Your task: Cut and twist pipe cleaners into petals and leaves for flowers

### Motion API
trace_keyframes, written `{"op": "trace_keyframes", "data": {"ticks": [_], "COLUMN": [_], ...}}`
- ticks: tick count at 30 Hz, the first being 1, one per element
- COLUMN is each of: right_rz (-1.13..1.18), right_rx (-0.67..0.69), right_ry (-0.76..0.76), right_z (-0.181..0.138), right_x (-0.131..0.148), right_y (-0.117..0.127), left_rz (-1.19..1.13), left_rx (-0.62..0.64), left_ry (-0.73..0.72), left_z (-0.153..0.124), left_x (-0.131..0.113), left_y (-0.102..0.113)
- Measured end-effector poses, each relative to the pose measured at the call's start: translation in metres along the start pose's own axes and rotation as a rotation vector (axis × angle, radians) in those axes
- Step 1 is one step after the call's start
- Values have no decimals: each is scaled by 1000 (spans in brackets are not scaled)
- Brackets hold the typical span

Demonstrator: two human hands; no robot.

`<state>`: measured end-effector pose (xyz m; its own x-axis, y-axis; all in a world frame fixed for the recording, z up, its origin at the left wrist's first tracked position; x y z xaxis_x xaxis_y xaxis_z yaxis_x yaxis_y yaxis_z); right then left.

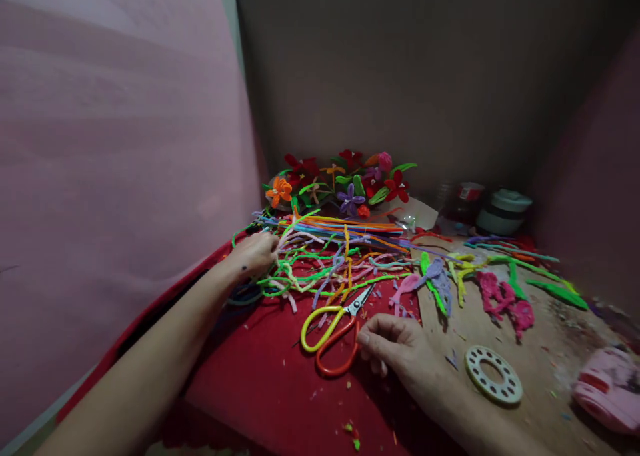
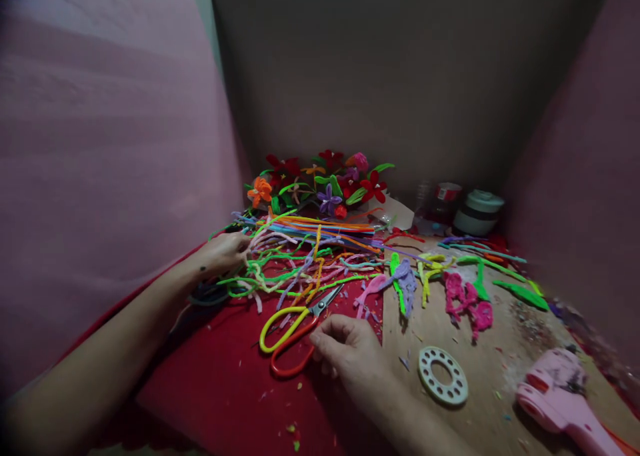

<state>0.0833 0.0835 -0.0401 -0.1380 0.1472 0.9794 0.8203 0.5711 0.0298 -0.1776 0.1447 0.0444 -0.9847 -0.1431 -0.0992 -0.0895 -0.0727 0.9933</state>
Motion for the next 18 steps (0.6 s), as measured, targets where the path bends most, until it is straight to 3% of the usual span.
{"op": "trace_keyframes", "data": {"ticks": [3,6,9,12,15,18], "right_rz": [23,38,40,35,45,27], "right_rx": [10,12,5,-3,-6,-7], "right_ry": [7,24,23,11,15,13], "right_z": [1,2,0,0,1,2], "right_x": [-1,1,2,2,2,0], "right_y": [0,-1,0,0,0,0], "left_rz": [-12,-74,-105,33,123,-34], "left_rx": [-92,-205,-394,-562,-617,-547], "left_ry": [24,-30,-48,30,89,-39], "left_z": [-3,-1,6,13,17,21], "left_x": [-10,-36,-56,-60,-60,-73], "left_y": [18,32,43,50,53,48]}}
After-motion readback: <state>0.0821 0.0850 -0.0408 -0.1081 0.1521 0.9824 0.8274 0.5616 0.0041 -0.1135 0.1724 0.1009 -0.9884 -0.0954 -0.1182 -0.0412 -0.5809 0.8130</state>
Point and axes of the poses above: each hand's wrist, its own z-axis towards the middle knuckle, its own y-axis out of the back of the hand, x = y × z, the point moved 7 cm from there along z, towards the middle knuckle, and after that the axes turned 6 degrees about -z, right-handed, at the moved point
